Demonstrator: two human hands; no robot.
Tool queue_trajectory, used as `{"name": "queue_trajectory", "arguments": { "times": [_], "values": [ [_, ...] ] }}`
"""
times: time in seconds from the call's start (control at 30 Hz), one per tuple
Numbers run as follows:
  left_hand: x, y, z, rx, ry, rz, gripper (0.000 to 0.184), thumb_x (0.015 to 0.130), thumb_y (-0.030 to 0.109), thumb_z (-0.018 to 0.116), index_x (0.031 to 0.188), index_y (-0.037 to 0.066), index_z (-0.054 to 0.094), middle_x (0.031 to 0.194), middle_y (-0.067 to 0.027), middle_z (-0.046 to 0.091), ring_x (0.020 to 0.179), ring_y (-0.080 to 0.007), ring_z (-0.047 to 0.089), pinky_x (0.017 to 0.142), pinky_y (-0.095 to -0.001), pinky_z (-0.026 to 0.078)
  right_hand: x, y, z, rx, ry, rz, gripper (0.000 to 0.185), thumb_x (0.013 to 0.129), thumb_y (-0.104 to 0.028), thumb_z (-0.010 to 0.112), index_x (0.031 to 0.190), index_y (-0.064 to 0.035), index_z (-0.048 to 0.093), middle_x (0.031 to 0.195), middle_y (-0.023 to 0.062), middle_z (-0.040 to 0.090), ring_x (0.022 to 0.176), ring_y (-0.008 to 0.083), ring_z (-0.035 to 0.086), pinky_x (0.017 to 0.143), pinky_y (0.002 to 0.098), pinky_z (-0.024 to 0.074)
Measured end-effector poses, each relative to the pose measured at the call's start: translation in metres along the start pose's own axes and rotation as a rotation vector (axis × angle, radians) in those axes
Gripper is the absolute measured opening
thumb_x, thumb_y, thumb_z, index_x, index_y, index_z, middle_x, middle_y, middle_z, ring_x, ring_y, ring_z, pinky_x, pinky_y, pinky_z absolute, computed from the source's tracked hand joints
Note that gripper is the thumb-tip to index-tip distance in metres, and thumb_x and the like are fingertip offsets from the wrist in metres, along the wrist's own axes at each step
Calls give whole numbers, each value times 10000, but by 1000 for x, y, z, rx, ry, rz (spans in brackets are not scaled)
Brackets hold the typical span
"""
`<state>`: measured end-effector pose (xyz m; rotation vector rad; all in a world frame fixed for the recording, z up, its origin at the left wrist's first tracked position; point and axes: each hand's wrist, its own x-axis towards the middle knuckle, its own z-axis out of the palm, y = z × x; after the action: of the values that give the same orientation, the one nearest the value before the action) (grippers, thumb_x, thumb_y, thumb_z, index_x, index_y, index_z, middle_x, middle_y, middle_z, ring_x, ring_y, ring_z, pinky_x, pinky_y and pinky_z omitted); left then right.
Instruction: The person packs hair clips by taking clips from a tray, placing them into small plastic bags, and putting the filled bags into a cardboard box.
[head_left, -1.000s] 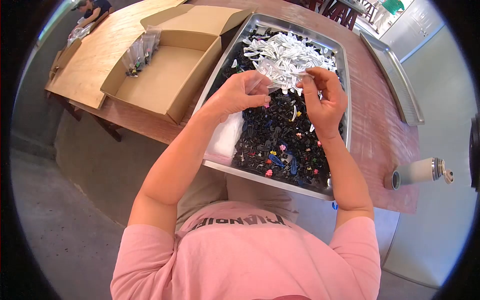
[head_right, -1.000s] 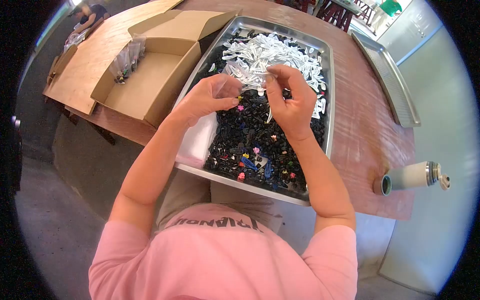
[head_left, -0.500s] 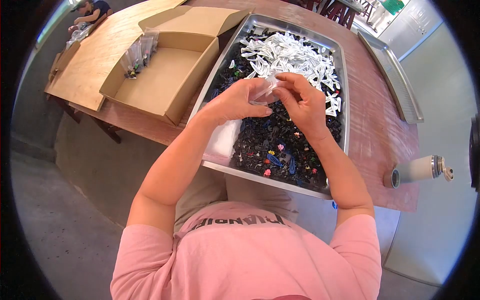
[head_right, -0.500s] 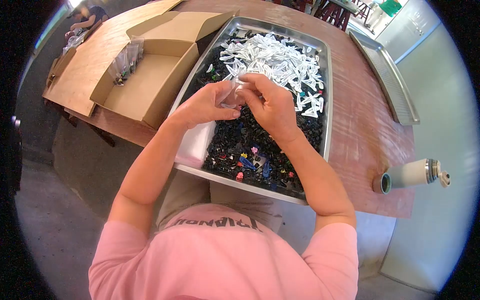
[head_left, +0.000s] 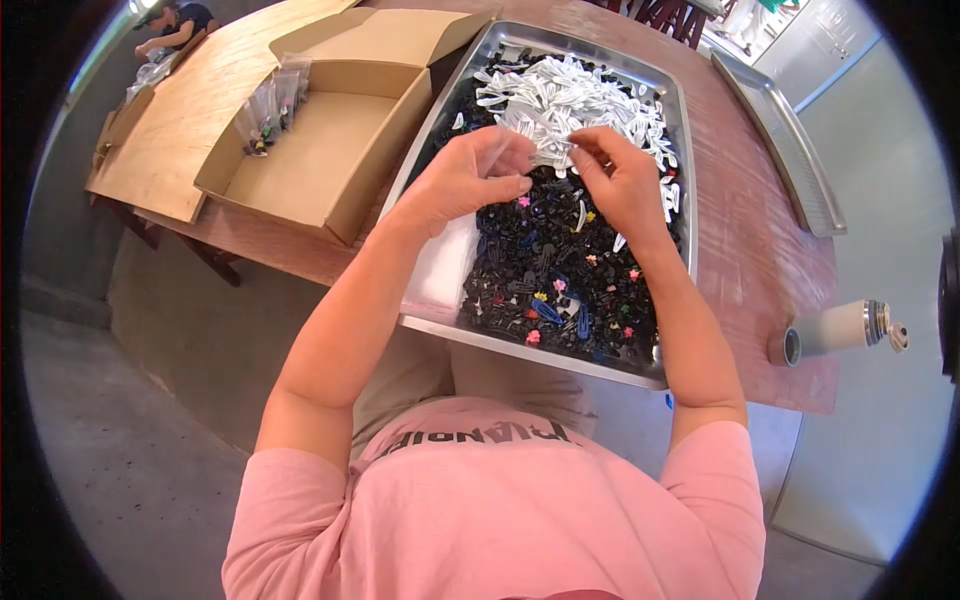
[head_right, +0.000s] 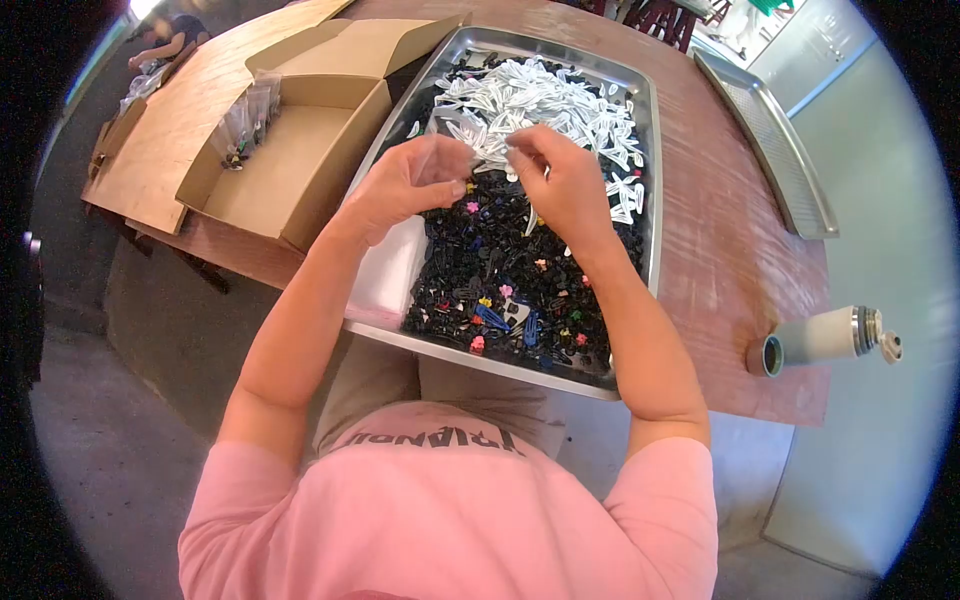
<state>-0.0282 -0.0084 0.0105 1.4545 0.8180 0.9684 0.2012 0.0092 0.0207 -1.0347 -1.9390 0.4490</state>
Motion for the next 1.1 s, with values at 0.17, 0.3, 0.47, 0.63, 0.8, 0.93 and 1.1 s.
{"name": "queue_trajectory", "arguments": {
  "times": [0.17, 0.3, 0.47, 0.63, 0.8, 0.93, 1.1],
  "values": [
    [2, -3, -3, 1, 71, 9, 467, 864, 144, 741, 1264, -1, 550, 1104, -82, 624, 985, -142, 613, 860, -296, 518, -7, 7, 8, -206, -279, -47, 182, 833, -101, 694, 1006, -44, 680, 878, 129, 676, 797, 286, 656, 742, 350, 522],
    [2, -3, -3, 13, 94, 12, 456, 869, 136, 730, 1265, -3, 552, 1111, -98, 627, 980, -145, 616, 856, -294, 519, -13, -3, 17, -256, -377, -53, 216, 843, -138, 694, 1044, -65, 667, 936, 121, 653, 895, 325, 655, 782, 398, 523],
    [1, -2, -2, 7, 75, -9, 473, 851, 138, 740, 1264, -2, 557, 1121, -96, 627, 990, -144, 614, 866, -299, 513, -18, -4, 29, -308, -412, -129, 233, 855, -147, 686, 1067, -60, 646, 977, 120, 594, 943, 318, 627, 800, 414, 516],
    [1, -1, -3, 11, 56, -21, 498, 833, 142, 752, 1269, -1, 558, 1132, -93, 626, 1009, -141, 610, 872, -299, 509, -19, 0, 33, -373, -472, -89, 201, 856, -156, 687, 1020, -49, 641, 960, 124, 594, 935, 321, 626, 799, 422, 513],
    [1, -2, -3, 11, 73, -25, 486, 839, 135, 748, 1264, -5, 558, 1125, -93, 624, 993, -139, 608, 865, -292, 507, -15, 0, 33, -302, -401, 18, 162, 864, -146, 687, 982, -44, 641, 918, 131, 652, 860, 350, 651, 756, 420, 519],
    [2, -5, -3, -7, 86, -25, 481, 843, 136, 746, 1263, -5, 559, 1104, -89, 626, 994, -137, 606, 861, -287, 507, -11, -13, 23, -92, -73, -87, 135, 893, -116, 691, 997, -46, 640, 857, 90, 688, 698, 219, 664, 643, 319, 513],
    [3, -10, -2, 80, 136, -24, 466, 803, 94, 765, 1216, -29, 590, 1102, -109, 660, 1048, -175, 615, 924, -312, 498, -9, -31, 12, 15, 291, -257, 139, 888, -54, 724, 999, -24, 646, 816, 5, 650, 639, 58, 571, 586, 206, 456]
  ]
}}
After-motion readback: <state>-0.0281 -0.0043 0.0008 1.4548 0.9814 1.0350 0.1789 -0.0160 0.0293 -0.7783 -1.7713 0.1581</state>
